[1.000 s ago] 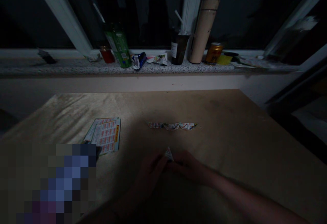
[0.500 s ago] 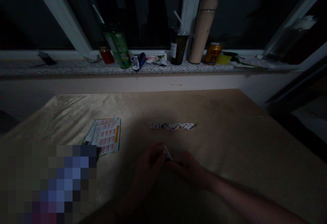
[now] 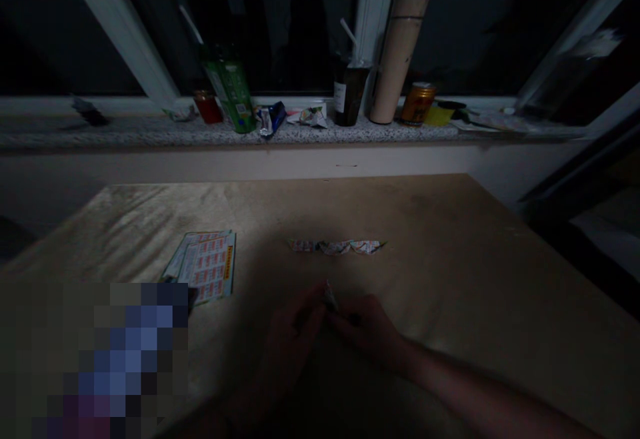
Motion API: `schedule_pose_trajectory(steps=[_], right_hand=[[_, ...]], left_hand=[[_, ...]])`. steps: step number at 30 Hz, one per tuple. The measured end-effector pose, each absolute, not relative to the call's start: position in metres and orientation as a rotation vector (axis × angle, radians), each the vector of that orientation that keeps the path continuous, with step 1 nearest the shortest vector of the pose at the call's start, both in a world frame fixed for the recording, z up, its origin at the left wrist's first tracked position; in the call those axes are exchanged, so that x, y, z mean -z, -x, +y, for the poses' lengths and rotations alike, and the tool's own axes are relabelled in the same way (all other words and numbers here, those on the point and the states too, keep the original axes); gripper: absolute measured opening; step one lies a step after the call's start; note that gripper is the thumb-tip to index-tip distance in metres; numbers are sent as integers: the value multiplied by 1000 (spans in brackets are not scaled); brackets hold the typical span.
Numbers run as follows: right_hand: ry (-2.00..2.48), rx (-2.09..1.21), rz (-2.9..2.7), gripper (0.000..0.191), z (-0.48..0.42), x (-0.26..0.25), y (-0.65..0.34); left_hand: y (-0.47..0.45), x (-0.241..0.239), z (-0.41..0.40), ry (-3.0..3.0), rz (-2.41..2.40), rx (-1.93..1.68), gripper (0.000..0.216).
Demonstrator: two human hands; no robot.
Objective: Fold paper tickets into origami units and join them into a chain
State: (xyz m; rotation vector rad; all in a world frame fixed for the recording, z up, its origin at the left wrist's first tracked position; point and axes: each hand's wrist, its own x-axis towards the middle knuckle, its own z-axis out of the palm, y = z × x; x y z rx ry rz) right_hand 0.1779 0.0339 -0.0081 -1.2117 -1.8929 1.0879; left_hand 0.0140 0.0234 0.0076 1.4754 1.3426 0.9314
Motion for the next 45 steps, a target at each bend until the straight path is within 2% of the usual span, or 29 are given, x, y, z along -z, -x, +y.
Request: schedule_pose_trajectory(steps=[10, 16, 18, 25, 39, 45], right_hand=[[1201, -923, -1964, 21, 33, 12, -177], [923, -765, -2188, 12, 30, 13, -177], [869, -781, -2202, 14, 29, 13, -178], [923, -1319, -1918, 32, 31, 6, -182], [984, -1350, -1817, 38, 34, 6, -182], [979, -1339, -1832, 38, 32, 3, -182]], left_hand=[[-15, -4, 24, -1436, 1256, -928, 38], [-14, -11, 21, -1483, 1278, -876, 30], [-14, -15, 22, -1444, 1276, -875, 29], [-9, -17, 33, -1122, 1159, -944, 10], [-3, -1, 39, -1070, 1233, -927, 17], [-4, -6, 37, -1061, 1242, -912, 14]])
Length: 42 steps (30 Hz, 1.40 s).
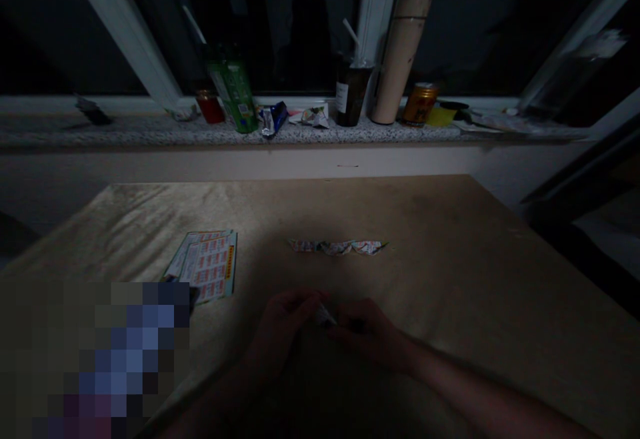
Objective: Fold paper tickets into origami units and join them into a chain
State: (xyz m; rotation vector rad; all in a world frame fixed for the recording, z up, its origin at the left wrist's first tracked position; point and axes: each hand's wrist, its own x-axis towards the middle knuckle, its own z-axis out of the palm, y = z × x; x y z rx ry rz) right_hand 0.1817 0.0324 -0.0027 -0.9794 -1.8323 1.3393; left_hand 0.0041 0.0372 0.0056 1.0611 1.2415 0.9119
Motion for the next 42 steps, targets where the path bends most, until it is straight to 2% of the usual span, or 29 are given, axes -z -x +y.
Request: schedule_pose_trajectory(steps=[12, 18, 24, 31, 36, 42], right_hand=[[944, -1268, -1928, 29, 32, 4, -180], [1163, -976, -1803, 26, 32, 5, -179], [1298, -830, -1751, 24, 32, 7, -178], [1268, -985, -1735, 12, 31, 1, -177], [1216, -1053, -1684, 16, 32, 3, -177], [1147, -1139, -1635, 36, 31, 6, -178]], left_hand=[[-6, -8, 36, -1168, 1186, -920, 10], [-13, -7, 23, -1411, 1167, -1004, 47], [-14, 1, 17, -1754, 1306, -866, 43], [-13, 0, 15, -1724, 1259, -761, 51], [-14, 0, 16, -1696, 1274, -752, 56], [-14, 2, 17, -1690, 1285, -731, 55]])
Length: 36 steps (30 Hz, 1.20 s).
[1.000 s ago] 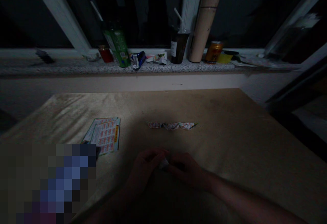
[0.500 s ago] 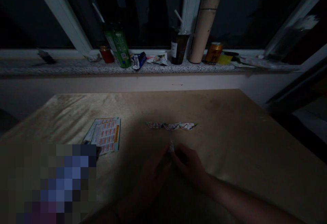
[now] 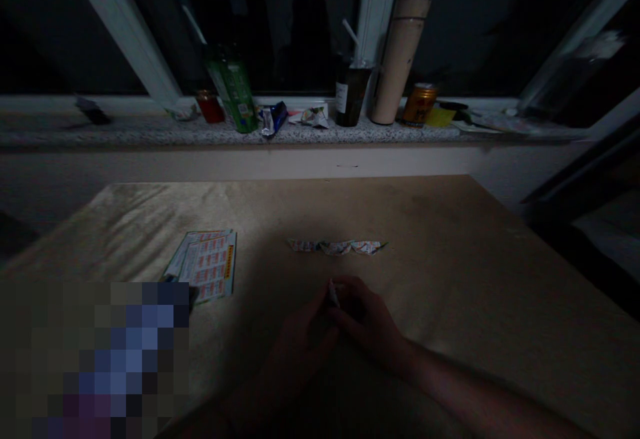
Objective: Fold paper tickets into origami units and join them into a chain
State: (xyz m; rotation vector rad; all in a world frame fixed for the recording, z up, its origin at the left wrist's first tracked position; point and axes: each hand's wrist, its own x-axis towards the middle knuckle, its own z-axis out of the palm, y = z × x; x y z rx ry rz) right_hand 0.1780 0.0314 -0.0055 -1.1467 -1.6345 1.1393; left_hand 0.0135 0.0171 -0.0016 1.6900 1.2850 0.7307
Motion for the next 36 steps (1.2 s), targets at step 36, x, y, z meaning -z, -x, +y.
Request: schedule_pose_trajectory(steps=[36], right_hand=[[983, -987, -1738, 20, 28, 2, -184]], left_hand=[[-16, -10, 21, -1447, 1143, -796, 42]])
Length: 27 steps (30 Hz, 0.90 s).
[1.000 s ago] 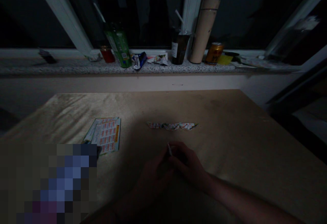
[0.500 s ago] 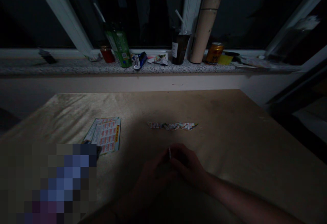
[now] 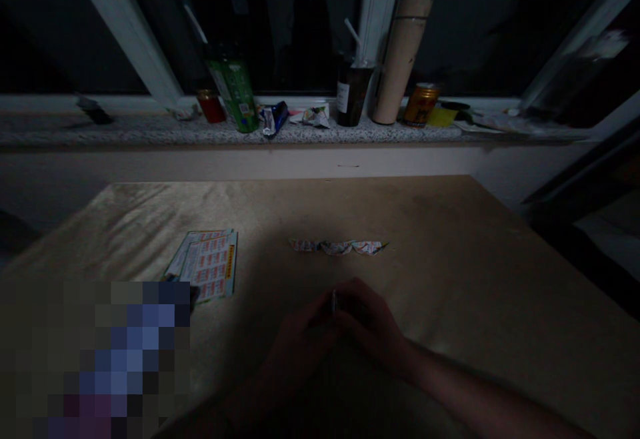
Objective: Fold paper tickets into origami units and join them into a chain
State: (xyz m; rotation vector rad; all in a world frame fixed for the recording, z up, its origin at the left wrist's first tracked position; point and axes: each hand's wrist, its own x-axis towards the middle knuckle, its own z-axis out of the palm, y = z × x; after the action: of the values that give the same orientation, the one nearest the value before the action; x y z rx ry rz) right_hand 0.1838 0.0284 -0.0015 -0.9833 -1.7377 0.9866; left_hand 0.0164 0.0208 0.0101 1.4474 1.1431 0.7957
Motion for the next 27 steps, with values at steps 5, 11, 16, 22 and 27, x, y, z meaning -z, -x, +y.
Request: schedule_pose_trajectory(steps=[5, 11, 16, 22, 27], right_hand=[[949, -980, -1723, 21, 29, 0, -182], [980, -951, -1739, 21, 31, 2, -181], [1003, -895, -1739, 19, 31, 5, -181], [1016, -771, -1749, 21, 32, 7, -181], [979, -673, -1757, 25, 32, 9, -180]], left_hand=[[-15, -4, 22, -1403, 1123, -869, 42], [-16, -8, 22, -1416, 1147, -884, 38], [-17, -12, 24, -1404, 1211, -877, 37], [-17, -10, 26, -1398, 1250, -844, 39], [-18, -14, 28, -1413, 1229, -784, 30]])
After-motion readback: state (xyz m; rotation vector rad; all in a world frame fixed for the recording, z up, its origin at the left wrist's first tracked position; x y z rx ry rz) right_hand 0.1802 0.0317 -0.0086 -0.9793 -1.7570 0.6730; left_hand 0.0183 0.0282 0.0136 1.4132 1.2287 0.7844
